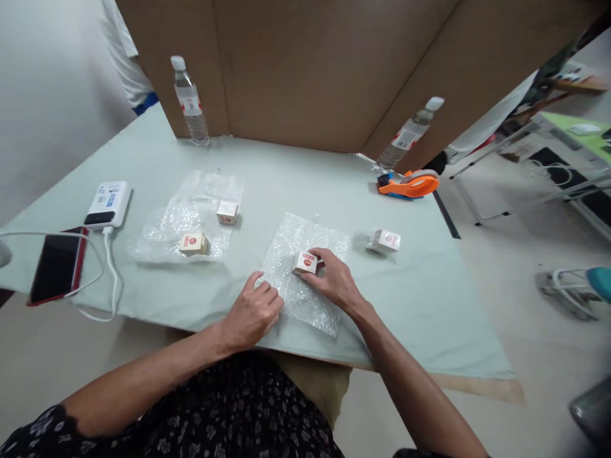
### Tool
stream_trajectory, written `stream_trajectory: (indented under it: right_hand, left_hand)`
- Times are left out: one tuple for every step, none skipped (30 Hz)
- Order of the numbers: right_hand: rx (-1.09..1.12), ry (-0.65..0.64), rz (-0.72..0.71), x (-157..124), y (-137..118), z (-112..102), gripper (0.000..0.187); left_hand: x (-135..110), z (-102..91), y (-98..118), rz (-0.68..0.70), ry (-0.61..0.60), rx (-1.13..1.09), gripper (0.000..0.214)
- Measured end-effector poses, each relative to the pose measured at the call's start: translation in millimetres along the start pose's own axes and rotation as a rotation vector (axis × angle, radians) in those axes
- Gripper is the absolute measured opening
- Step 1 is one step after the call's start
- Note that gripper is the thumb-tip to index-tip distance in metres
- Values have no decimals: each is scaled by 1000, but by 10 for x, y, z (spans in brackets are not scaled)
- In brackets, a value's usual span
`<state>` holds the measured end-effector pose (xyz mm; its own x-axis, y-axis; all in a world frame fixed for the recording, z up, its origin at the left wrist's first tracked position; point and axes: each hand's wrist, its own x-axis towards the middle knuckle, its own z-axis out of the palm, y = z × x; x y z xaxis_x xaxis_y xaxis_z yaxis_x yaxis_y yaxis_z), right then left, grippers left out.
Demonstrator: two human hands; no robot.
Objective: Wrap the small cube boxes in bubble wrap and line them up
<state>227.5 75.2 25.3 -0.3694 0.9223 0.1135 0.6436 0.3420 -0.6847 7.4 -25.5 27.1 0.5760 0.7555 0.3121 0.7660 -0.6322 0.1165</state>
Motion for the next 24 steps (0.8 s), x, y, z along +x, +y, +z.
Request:
stream_trajectory:
  right_hand:
    - [5, 22, -13, -92, -35, 52, 43]
    - [7, 46, -26, -163, -67, 93, 43]
    - [8, 63, -38, -218, -96, 123, 43]
    - [6, 72, -48, -258, -121, 141, 43]
    - [1, 75, -57, -289, -144, 150, 42]
    - [-7, 71, -64, -313, -164, 152, 41]
    - [-15, 64, -69, -334, -180, 150, 41]
    - [-19, 58, -68, -353, -193, 148, 40]
    - [-20, 53, -63, -372, -203, 147, 39]
    - [-19, 49, -56, -389, -211, 149, 39]
    - [-15, 49, -48, -406, -217, 153, 39]
    - [-11, 51, -41, -420, -222, 161, 39]
    - [-8, 55, -39, -433, -226, 170, 39]
    - [-8, 55, -42, -444, -229, 181, 39]
    - [-8, 50, -49, -454, -231, 192, 38]
    - [-7, 41, -55, -462, -233, 203, 38]
    - [-5, 30, -59, -469, -235, 212, 38]
    - [-4, 22, -61, -476, -236, 219, 39]
    - [-2, 17, -61, -481, -238, 224, 40]
    - [-4, 15, -61, -485, -241, 227, 41]
    - [-9, 14, -65, -487, -244, 226, 41]
    - [-16, 9, -70, -487, -247, 223, 41]
    - [-25, -2, -76, -485, -250, 219, 41]
    - [-34, -16, -82, -482, -253, 213, 40]
  left_hand:
    - [-62, -37, 50, 0, -10, -3, 11]
    - [-101, -68, 91, 2, -20, -6, 11]
    - [-123, -94, 126, 3, -27, -9, 10]
    - [-133, -113, 155, 1, -35, -9, 9]
    - [-138, -127, 179, -6, -42, -9, 9]
    - [-141, -134, 200, -16, -46, -7, 9]
    - [-145, -134, 217, -27, -51, -3, 10]
    - [-152, -127, 231, -35, -56, -1, 11]
    - [-162, -114, 240, -39, -61, -1, 12]
    - [-173, -98, 246, -37, -66, -5, 12]
    - [-183, -80, 248, -35, -68, -11, 13]
    - [-191, -64, 246, -34, -68, -15, 13]
    - [-196, -52, 241, -33, -64, -19, 13]
    - [-195, -47, 234, -32, -55, -21, 14]
    - [-190, -48, 225, -32, -44, -22, 15]
    - [-180, -57, 215, -33, -34, -21, 16]
    - [-167, -70, 204, -36, -26, -21, 17]
    - [-152, -88, 193, -39, -26, -22, 17]
    - [-136, -107, 183, -46, -28, -24, 18]
    - [-121, -125, 174, -55, -33, -27, 18]
    - [-107, -142, 165, -63, -39, -34, 18]
    - [-93, -156, 157, -73, -45, -45, 18]
    - [-79, -169, 148, -88, -52, -60, 17]
    - [-63, -180, 138, -106, -59, -78, 16]
